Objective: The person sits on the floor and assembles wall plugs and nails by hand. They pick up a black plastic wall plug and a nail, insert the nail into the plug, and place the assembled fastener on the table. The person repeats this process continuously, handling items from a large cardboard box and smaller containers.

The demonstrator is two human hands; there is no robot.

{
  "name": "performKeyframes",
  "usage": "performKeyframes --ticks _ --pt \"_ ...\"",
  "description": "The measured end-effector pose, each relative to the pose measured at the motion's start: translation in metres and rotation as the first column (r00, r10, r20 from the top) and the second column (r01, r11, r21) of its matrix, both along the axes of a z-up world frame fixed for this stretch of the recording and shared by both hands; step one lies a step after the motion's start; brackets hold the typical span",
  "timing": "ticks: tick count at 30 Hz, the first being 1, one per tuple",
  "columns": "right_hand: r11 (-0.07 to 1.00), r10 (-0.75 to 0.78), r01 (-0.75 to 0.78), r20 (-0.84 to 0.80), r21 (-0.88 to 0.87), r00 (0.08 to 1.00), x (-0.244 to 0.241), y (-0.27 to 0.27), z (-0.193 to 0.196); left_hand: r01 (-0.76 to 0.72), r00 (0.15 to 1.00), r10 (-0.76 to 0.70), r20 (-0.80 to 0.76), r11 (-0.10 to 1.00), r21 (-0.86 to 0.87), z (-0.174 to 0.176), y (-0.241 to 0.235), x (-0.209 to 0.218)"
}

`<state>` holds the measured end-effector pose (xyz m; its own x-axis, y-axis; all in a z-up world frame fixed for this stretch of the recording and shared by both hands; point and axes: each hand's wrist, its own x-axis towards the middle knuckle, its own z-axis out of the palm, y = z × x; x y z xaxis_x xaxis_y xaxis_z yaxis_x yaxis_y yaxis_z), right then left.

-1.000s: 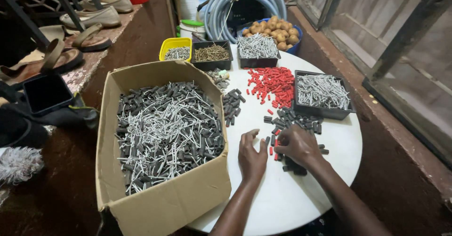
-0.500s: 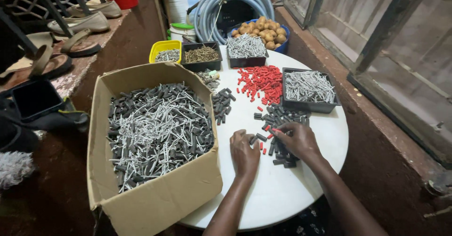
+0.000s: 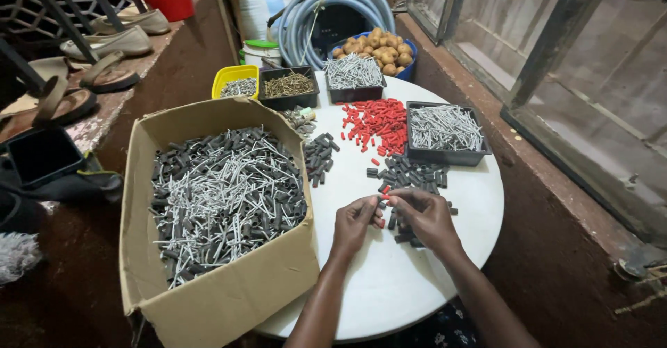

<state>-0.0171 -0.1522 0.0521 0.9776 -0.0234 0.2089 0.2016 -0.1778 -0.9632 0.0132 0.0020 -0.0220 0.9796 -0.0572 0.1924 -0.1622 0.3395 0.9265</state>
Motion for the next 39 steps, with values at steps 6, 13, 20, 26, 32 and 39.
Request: performKeyframes --ticks 6,13,20,26,32,39 --pt "1.000 0.006 -0.007 0.012 0.008 1.000 0.004 -0.003 0.001 0.041 0.999 -0.041 -0.012 0.999 -0.007 0.007 -0.001 -0.005" --pt "0.998 0.063 -0.063 -0.022 0.010 0.998 -0.001 -0.006 0.006 0.032 0.999 -0.032 -0.008 0.999 -0.015 0.022 0.002 -0.013" --pt "0.979 0.176 -0.176 -0.003 -0.104 0.984 0.008 -0.014 0.005 0.097 0.991 -0.106 -0.082 0.990 -0.107 0.010 -0.002 -0.008" --pt "0.997 -0.004 0.007 0.054 -0.070 0.999 -0.005 0.011 0.001 0.091 0.987 -0.107 -0.122 0.988 -0.124 0.022 -0.002 -0.013" --pt "0.950 -0.152 0.193 0.177 -0.245 0.972 -0.012 0.036 -0.012 0.013 0.974 -0.066 -0.216 0.971 -0.238 0.038 0.000 -0.025" --pt "0.917 -0.055 0.156 0.271 -0.367 0.961 0.001 0.041 -0.035 0.011 0.965 -0.089 -0.246 0.954 -0.301 0.027 -0.004 -0.018"
